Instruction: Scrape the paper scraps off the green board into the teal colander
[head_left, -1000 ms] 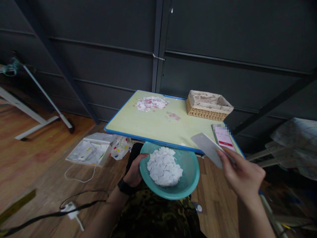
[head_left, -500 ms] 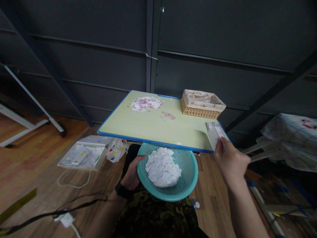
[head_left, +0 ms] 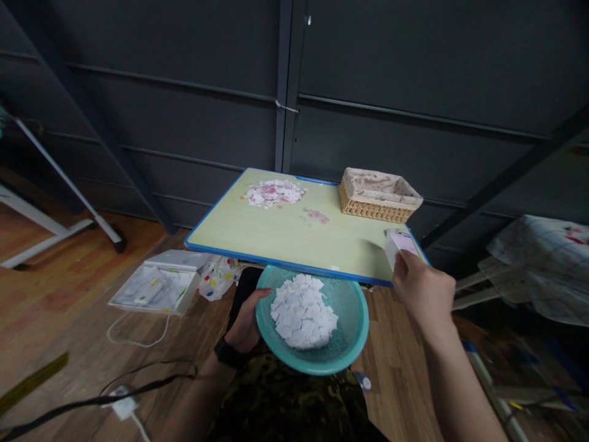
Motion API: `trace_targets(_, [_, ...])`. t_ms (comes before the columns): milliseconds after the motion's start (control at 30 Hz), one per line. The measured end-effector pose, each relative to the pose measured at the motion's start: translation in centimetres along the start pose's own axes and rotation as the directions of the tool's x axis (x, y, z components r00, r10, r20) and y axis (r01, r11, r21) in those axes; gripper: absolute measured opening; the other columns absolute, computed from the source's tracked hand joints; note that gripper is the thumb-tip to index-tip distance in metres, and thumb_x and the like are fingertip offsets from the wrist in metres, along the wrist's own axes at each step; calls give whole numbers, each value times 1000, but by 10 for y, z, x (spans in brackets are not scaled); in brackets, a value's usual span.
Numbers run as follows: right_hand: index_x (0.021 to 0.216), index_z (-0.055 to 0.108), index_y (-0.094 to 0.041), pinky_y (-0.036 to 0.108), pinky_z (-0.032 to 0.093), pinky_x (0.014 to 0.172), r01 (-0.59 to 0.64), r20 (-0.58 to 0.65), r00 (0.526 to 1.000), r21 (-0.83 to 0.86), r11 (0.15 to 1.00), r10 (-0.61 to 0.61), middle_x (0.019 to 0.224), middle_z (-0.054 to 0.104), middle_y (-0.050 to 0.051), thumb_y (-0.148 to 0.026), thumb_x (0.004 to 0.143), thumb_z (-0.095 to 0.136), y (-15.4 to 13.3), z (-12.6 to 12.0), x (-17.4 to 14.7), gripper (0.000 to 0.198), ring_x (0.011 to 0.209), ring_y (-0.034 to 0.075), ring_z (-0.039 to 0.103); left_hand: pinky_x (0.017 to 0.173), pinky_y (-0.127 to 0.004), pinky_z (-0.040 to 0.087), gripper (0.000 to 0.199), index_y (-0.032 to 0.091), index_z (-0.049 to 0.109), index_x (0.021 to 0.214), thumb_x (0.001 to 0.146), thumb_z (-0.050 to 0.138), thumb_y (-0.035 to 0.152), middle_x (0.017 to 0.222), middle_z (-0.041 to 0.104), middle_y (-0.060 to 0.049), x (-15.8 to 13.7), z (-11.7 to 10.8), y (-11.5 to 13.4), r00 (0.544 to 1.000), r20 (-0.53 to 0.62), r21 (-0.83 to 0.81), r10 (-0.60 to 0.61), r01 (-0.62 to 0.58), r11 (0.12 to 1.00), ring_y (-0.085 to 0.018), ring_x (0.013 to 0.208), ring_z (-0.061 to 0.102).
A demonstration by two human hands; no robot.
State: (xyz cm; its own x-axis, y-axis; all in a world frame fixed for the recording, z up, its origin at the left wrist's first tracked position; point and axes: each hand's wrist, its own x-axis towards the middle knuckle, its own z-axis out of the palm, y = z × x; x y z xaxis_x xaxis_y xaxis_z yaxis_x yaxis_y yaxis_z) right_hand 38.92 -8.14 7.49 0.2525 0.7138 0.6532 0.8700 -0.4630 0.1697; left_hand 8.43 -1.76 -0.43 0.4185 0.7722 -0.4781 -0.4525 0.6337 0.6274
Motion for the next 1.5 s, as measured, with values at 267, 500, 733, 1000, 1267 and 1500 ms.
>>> trace_targets(267, [93, 76, -13, 23, 34, 48, 226, -202, 965, 338, 914, -165, 60, 70, 8, -29, 95, 49, -37, -18, -13, 32, 47, 14, 60, 82, -40, 54, 7, 15, 71, 74, 72, 70, 22, 76, 79, -9, -3, -1, 4, 999, 4, -62, 34, -33, 998, -31, 89, 73])
trace_targets(500, [98, 76, -13, 23, 38, 51, 250, -141, 968, 503, 827, -206, 69, 75, 8, -29, 97, 46, -79, -21, -4, 34, 52, 14, 65, 82, -39, 54, 6, 17, 72, 75, 76, 69, 22, 71, 77, -5, -6, -6, 8, 998, 4, -66, 67, -67, 996, -33, 90, 72])
trace_targets(733, [105, 76, -15, 24, 45, 61, 193, -10, 966, 687, 700, -257, 86, 78, 11, -31, 96, 47, -107, 2, 32, 34, 67, 18, 71, 79, -38, 55, 5, 18, 70, 72, 76, 69, 20, 66, 75, -4, -7, -8, 11, 996, -55, -40, 68, -71, 997, -32, 89, 72])
trace_targets(1000, [93, 80, -15, 34, 54, 67, -142, 164, 986, 900, 411, -18, 92, 78, 11, -50, 80, 66, -69, 30, 66, 40, 73, 25, 71, 77, -36, 56, 8, 16, 70, 76, 71, 74, 20, 75, 79, -7, -3, -13, 9, 996, -63, -108, 59, -65, 992, -28, 82, 74])
trace_targets(1267, [82, 80, -18, 32, 53, 61, -275, 309, 949, 913, 302, -69, 82, 78, 8, -51, 69, 75, -46, 24, 55, 36, 70, 22, 68, 84, -40, 55, 20, 11, 73, 91, 73, 70, 19, 86, 81, -11, 2, -11, 3, 998, -2, -122, 57, -57, 991, -32, 88, 74])
trace_targets(1500, [85, 81, -15, 28, 46, 57, -303, 356, 886, 930, 210, -298, 83, 76, 7, -50, 68, 75, -94, 46, 84, 40, 70, 20, 64, 78, -38, 54, 9, 14, 71, 80, 75, 69, 21, 75, 78, -8, -1, -14, 9, 997, -42, -56, 69, -72, 996, -29, 82, 73])
